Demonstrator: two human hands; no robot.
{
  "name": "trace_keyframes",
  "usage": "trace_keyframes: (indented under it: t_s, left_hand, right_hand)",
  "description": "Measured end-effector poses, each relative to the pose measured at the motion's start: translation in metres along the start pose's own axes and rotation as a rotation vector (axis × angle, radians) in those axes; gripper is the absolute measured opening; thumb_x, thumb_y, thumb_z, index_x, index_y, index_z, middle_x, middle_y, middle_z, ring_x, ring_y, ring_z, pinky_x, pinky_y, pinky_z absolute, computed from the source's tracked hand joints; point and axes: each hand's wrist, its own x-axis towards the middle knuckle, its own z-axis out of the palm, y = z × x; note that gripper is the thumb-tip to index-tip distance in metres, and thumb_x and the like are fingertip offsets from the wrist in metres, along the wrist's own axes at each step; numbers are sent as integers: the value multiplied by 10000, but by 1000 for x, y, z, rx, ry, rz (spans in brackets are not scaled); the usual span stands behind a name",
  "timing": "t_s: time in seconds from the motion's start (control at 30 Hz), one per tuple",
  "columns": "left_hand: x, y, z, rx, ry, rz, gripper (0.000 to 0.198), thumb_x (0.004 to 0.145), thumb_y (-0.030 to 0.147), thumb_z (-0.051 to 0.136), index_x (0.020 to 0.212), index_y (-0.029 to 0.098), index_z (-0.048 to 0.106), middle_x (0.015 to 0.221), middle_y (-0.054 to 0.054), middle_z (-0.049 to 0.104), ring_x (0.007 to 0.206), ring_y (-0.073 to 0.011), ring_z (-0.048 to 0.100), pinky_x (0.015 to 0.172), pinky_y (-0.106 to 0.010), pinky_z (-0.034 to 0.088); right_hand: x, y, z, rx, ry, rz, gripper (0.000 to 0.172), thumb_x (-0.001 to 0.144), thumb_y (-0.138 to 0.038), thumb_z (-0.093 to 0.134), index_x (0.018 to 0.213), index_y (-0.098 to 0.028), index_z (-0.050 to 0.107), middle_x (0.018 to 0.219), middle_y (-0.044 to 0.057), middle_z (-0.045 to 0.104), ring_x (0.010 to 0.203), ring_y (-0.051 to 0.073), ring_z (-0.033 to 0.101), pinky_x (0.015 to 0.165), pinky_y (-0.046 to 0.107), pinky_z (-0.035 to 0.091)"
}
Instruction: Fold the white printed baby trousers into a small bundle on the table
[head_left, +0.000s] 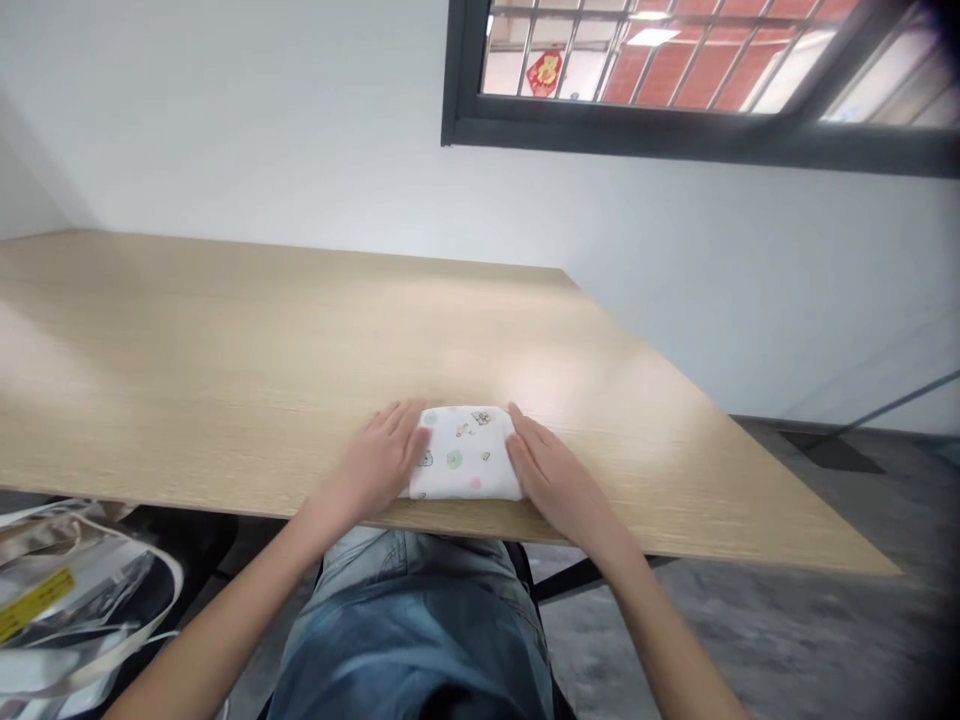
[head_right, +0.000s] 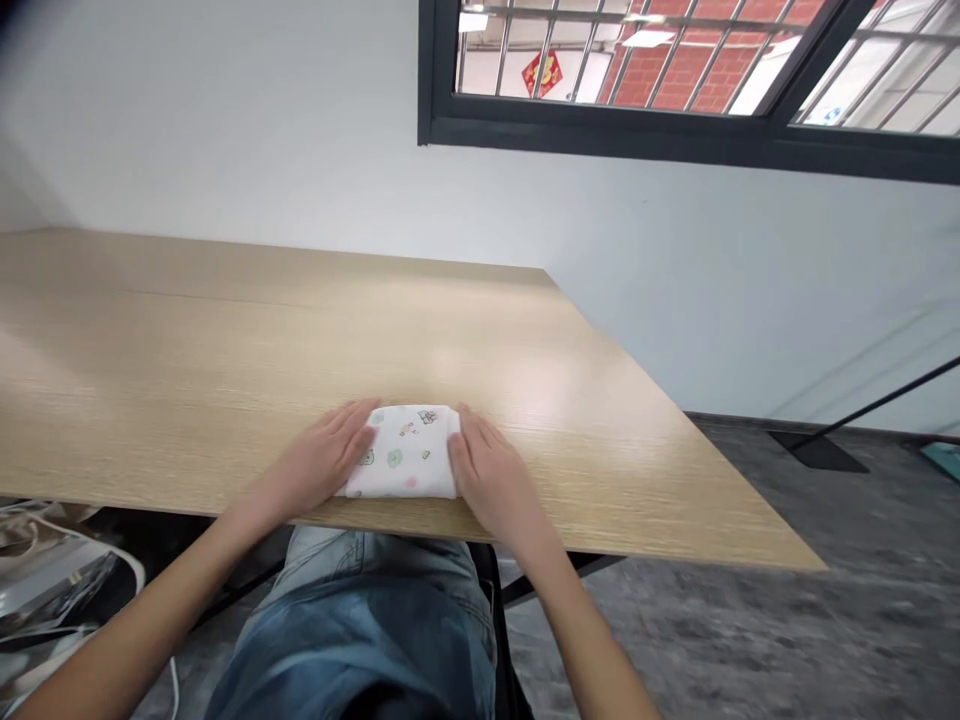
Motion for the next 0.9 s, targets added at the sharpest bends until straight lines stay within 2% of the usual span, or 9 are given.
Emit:
trace_keyframes:
  t_s: [0.1,0.17,0.23,0.3,0.4,0.5,0.63,0.77,0.9]
  left_hand:
    - [-17,-13,-17,-88,-69,-88,515,950,380,161,1363,115,319,1414,-134,364,1311,-248,314,1058,-429,283]
    - [-16,-10,-31,-144,-121,-181,546,943,439,166,1396,147,260,1382,-147,403,1260,-284,391,995,-458,346]
    - [-4,0,-40,-162,-119,-208,539,938,456,192,1392,175,270,1332,-160,450,1193,-308,458,930,-468,387]
    - [15,14,-42,-165,-92,-131,458,934,413,257,1307,191,402,1274,-143,494,1159,-294,477,923,-441,381]
    - [41,29,-35,-193,-117,-5,312,910,364,346,986,193,594,1082,-82,602,1049,-244,533,884,-363,391]
    - [47,32,-26,-219,-123,-39,309,894,367,359,787,166,568,837,-77,631,817,-227,583,728,-332,418]
    - [25,27,-22,-292,-82,-156,268,887,355,344,800,170,518,757,-54,615,676,-193,564,599,-288,392]
    - [-4,24,-19,-438,-16,-225,281,878,388,342,809,177,513,786,-33,613,702,-186,560,601,-277,406]
    - [-15,16,-15,-619,61,-245,326,877,291,250,694,183,497,722,-27,567,724,-187,543,660,-293,428]
  right_hand:
    - [-22,10,-14,-24,93,62,364,911,-286,308,1106,-141,578,1180,133,583,1104,263,527,945,445,421]
    - [-38,2,-19,-22,207,109,292,895,-282,350,974,-171,609,1007,111,650,931,261,599,820,423,481]
    - [-51,-17,-17,0,290,94,233,895,-283,386,870,-196,601,841,77,655,773,239,604,700,382,487]
    - [-59,-38,-10,22,301,19,208,894,-262,410,791,-207,581,750,52,628,706,221,575,655,360,458]
    - [-62,-59,5,48,247,-48,189,882,-218,421,798,-198,589,774,51,618,744,225,549,691,371,431]
    - [-54,-58,13,55,216,2,192,877,-227,421,848,-179,605,866,71,618,819,239,538,744,388,423]
    - [-30,-41,9,73,187,85,223,882,-274,418,793,-171,594,915,88,609,882,246,530,788,383,416]
    - [0,-33,6,115,55,136,191,883,-277,433,782,-181,563,911,79,598,901,231,524,812,357,407]
    - [16,-36,12,38,-1,181,169,894,-274,423,824,-168,536,966,105,556,950,241,502,850,361,388]
